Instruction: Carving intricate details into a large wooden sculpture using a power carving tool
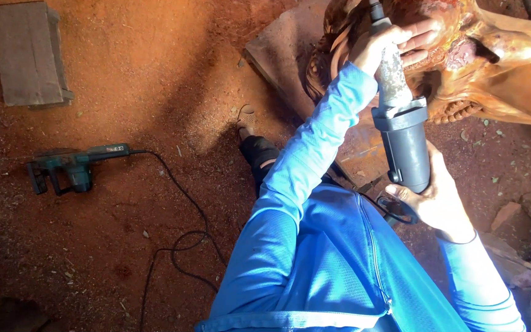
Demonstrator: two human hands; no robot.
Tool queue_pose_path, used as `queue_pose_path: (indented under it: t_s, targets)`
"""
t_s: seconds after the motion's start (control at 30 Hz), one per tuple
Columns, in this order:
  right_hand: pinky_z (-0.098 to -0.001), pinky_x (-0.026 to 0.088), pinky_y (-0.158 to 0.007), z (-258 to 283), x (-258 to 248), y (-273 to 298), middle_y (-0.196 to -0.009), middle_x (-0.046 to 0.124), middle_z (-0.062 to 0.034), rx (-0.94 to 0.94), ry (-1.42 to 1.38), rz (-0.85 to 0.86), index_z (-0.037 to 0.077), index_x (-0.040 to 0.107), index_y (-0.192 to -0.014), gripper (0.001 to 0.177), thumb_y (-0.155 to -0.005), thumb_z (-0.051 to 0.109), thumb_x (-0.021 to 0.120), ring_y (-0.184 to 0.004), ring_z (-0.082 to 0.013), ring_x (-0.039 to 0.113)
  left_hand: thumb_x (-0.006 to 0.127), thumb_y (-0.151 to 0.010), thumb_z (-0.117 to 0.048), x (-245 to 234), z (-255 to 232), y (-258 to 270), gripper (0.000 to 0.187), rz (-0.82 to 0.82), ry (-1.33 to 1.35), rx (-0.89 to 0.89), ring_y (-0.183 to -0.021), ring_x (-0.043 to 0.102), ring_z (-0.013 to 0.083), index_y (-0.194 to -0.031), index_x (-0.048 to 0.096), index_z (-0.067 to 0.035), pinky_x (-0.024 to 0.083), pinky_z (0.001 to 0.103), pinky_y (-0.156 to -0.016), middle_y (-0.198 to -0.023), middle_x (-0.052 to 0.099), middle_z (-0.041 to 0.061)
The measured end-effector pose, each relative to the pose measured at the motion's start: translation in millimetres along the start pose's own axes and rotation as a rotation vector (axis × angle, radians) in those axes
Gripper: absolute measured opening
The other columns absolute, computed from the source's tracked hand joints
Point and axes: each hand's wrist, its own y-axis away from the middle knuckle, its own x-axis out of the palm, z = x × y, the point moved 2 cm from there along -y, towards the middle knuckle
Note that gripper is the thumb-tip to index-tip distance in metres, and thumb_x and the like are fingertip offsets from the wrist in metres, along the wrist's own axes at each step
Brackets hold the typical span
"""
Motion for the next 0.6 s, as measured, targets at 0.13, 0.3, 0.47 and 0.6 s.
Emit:
queue_pose_path:
  t_s: [0.13, 0.3, 0.47, 0.6]
  targets:
    - [-0.0402, 0.047, -0.094, -3.6, -2.7, 0.9, -0.116, 0.067, -0.0143, -0.011, -0.025, -0.005, 0.012, 0.033, -0.160, 0.103, -0.071, 0.018, 0.084, -0.101, -0.0247, 0.062, 0.062, -0.102, -0.015, 24.6, -5.7, -0.5, 0.012, -0.232, -0.156, -0.021, -0.124, 0.062, 0.0469, -0.102, 0.062, -0.002, 0.048, 0.067, -0.105, -0.131, 0.067, 0.030]
    - [-0.0406, 0.046, -0.095, -9.5, -3.6, 3.1, -0.115, 0.067, -0.0142, 0.008, -0.030, -0.006, 0.012, 0.033, -0.161, 0.104, -0.071, 0.018, 0.084, -0.102, -0.0247, 0.062, 0.064, -0.100, 0.000, 48.2, -5.8, 11.1, 0.029, -0.273, -0.133, 0.076, -0.121, 0.062, 0.0509, -0.122, 0.069, 0.019, 0.049, 0.067, -0.103, -0.129, 0.067, 0.035]
    - [-0.0405, 0.041, -0.101, -7.7, -3.4, 9.8, -0.136, 0.056, -0.0151, -0.015, -0.027, -0.034, 0.008, 0.033, -0.160, 0.104, -0.070, 0.021, 0.083, -0.116, -0.0247, 0.053, 0.066, -0.097, -0.001, 19.3, 14.0, 5.9, 0.034, -0.321, -0.245, 0.075, -0.118, 0.067, 0.0480, -0.123, 0.073, 0.019, 0.053, 0.059, -0.105, -0.127, 0.070, 0.033]
    - [-0.0446, 0.057, -0.049, -15.4, 6.1, 31.3, -0.116, 0.058, -0.0210, 0.148, -0.192, -0.014, 0.014, 0.025, -0.163, 0.111, -0.067, 0.009, 0.082, -0.075, -0.0286, 0.060, 0.068, -0.091, 0.004, -127.8, 105.2, 11.0, 0.026, -0.277, -0.045, -0.037, -0.106, 0.072, 0.0331, -0.114, 0.078, 0.009, 0.057, 0.042, -0.089, -0.120, 0.074, 0.025]
